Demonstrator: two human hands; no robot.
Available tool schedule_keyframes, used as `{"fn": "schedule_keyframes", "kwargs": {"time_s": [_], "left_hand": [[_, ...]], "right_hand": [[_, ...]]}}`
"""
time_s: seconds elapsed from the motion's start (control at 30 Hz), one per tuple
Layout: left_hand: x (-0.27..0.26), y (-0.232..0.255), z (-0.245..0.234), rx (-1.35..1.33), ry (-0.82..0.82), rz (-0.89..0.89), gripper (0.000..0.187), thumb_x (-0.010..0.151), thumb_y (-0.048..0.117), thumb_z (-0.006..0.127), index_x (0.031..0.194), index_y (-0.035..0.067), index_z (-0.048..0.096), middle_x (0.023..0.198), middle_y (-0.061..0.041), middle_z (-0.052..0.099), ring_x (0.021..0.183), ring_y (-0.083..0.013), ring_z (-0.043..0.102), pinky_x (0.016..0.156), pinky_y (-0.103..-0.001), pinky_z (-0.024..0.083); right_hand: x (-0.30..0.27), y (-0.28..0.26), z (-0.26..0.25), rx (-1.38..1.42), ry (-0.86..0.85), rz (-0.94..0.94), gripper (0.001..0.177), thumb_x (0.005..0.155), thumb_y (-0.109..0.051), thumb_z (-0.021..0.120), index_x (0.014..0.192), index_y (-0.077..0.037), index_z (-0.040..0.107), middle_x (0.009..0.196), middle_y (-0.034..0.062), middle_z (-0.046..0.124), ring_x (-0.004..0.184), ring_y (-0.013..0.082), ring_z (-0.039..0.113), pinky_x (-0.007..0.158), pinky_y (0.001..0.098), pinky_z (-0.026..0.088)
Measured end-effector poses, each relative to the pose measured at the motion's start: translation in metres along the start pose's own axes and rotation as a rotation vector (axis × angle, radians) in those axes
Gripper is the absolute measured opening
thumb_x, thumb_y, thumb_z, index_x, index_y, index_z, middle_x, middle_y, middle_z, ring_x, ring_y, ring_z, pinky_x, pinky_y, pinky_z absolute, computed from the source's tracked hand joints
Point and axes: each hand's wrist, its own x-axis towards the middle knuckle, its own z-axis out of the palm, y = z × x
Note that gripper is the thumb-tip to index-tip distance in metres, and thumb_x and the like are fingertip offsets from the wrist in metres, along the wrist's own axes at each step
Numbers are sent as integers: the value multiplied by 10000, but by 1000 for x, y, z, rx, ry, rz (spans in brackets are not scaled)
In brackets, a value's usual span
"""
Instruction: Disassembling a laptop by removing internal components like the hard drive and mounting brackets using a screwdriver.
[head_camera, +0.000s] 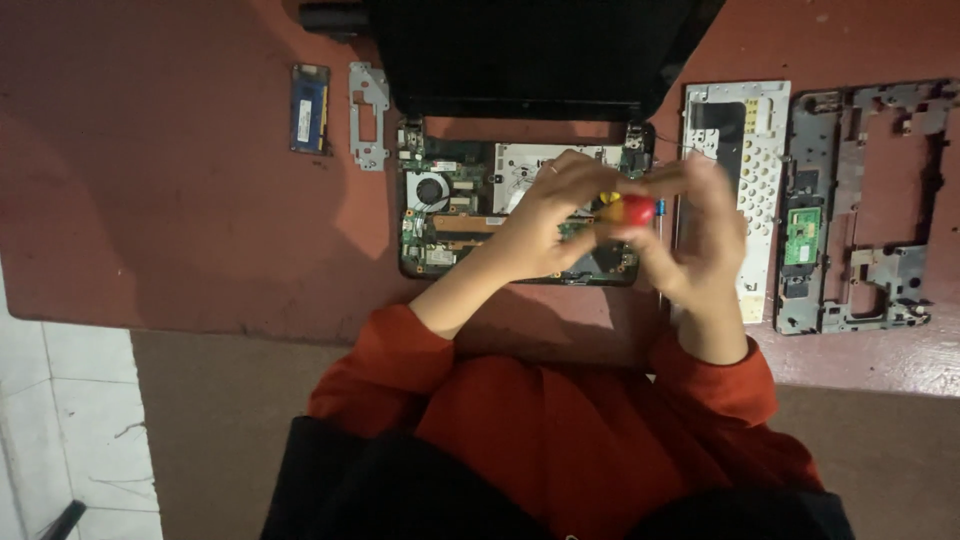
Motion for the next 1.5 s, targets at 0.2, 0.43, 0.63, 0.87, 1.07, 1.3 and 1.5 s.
{"fn": "schedule_keyframes", "kwargs": {"time_s": [0.2,0.43,0.63,0.87,1.07,1.3,1.5], "left_hand": [[-7,-27,10,192,92,89,168,885,274,712,948,127,658,887,-17,680,876,-220,598,809,-388,463],[-11,-23,15,208,153,74,400,801,494,756,948,151,612,972,-5,611,987,-234,593,854,-409,471],[-20,-35,23,172,35,166,281,947,325,656,1173,167,600,1105,23,645,1072,-219,609,969,-418,375],[-11,-28,31,209,99,86,305,833,429,709,906,181,547,845,50,578,872,-201,613,916,-428,394],[-2,-13,13,267,59,76,373,772,438,769,849,153,542,751,5,543,804,-244,610,886,-462,418],[-13,-34,-8,707,-471,-160,320,790,402,777,1017,215,650,1062,15,568,1137,-251,391,984,-507,293],[-20,-41,2,738,-367,-85,214,742,239,789,926,178,699,1032,23,566,1096,-231,385,949,-455,288]], "right_hand": [[12,-7,7,-28,7,-17,310,994,-88,393,1050,140,595,1025,315,676,900,457,661,832,471,435],[8,-32,1,-323,-69,77,303,928,-318,693,1047,-43,733,1006,143,516,900,349,515,813,446,445],[15,-43,-8,-354,-38,143,357,831,-101,820,1068,116,665,908,228,644,706,379,597,655,462,496],[24,-70,7,-426,-75,186,194,835,-15,511,949,-17,669,1048,201,663,933,437,670,760,502,539],[13,-71,13,-607,-99,283,182,913,-117,685,1078,-65,626,1043,143,456,800,351,635,642,460,558],[20,-75,1,-230,-4,440,297,776,233,438,1021,76,500,972,242,592,913,484,663,704,522,574],[19,-69,2,-350,-53,356,195,903,141,633,1008,54,492,1019,256,668,799,466,695,552,487,561]]}}
